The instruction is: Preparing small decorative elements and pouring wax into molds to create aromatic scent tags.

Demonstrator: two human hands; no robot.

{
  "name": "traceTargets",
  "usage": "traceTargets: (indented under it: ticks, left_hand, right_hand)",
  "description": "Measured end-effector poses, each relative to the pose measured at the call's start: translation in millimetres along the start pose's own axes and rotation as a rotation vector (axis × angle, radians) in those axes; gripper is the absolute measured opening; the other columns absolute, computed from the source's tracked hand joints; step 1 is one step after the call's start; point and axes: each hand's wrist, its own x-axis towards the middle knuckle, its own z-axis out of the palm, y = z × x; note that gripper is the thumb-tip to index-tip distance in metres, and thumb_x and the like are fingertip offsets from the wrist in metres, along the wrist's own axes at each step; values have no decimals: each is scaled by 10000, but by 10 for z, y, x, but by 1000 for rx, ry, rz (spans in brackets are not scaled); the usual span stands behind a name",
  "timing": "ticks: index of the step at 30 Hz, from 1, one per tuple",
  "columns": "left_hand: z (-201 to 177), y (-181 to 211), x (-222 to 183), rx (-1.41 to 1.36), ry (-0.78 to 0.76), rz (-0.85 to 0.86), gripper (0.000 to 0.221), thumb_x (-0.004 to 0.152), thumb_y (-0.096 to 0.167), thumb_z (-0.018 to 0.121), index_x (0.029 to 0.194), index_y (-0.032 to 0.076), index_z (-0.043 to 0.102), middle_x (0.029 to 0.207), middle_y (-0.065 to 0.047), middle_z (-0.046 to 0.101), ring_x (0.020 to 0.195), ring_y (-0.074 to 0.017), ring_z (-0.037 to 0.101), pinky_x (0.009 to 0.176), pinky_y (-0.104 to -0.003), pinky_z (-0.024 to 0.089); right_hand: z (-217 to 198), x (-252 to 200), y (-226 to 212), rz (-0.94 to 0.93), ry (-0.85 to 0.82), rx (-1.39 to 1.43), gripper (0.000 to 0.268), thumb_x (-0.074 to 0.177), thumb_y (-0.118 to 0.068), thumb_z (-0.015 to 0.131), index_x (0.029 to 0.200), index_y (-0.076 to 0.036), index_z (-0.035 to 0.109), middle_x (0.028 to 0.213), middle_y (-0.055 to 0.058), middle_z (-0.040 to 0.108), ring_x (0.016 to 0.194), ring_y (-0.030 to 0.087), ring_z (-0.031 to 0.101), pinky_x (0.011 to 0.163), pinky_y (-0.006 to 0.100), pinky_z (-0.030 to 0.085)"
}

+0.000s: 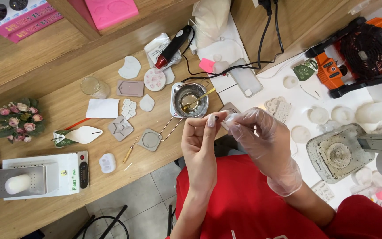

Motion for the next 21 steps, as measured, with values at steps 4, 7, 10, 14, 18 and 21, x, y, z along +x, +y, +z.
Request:
traceTargets:
  ticks: [4,7,10,14,18,21]
  left_hand:
    - [-44,-24,5,-10,-12,-22,100,1000,131,646,1000,47,593,1028,-164,769,1003,-168,706,981,-350,550]
    - [-111,-44,-5,-1,-1,-59,103,993,133,654,986,53,588,1018,-151,769,973,-146,689,953,-327,556]
    - [-255,-101,-32,-14,24,-129,91,985,122,660,974,63,590,1009,-138,772,958,-142,679,934,-319,555]
    - [-516,-225,-49,-335,49,-265,79,959,69,669,1006,23,625,1104,-163,724,1035,-180,668,924,-305,522]
    - [-577,-325,-57,-388,187,-316,97,944,98,688,1000,31,648,1102,-145,729,980,-174,668,823,-282,532]
    - [-507,-348,-80,-402,207,-311,71,946,115,696,966,49,680,1079,-123,752,969,-151,688,830,-263,525]
  right_hand:
    - [14,9,3,46,-20,6,46,872,-34,791,907,-64,794,638,56,586,630,83,495,611,258,514]
    - [35,-22,26,50,-13,-8,44,863,-71,822,900,-67,799,634,49,574,628,81,489,601,249,519]
    - [32,-79,71,70,-28,-54,40,838,-94,827,871,-89,804,623,54,578,622,85,504,580,258,523]
    - [7,-165,230,-101,-205,17,62,865,-51,753,909,-12,730,853,20,722,671,71,524,619,197,470]
    - [60,-200,244,-114,-200,-26,70,862,-72,760,868,-25,709,835,7,731,652,65,511,594,196,464]
    - [66,-196,309,-129,-187,3,44,879,-47,740,900,-23,709,837,4,708,651,65,478,592,190,435]
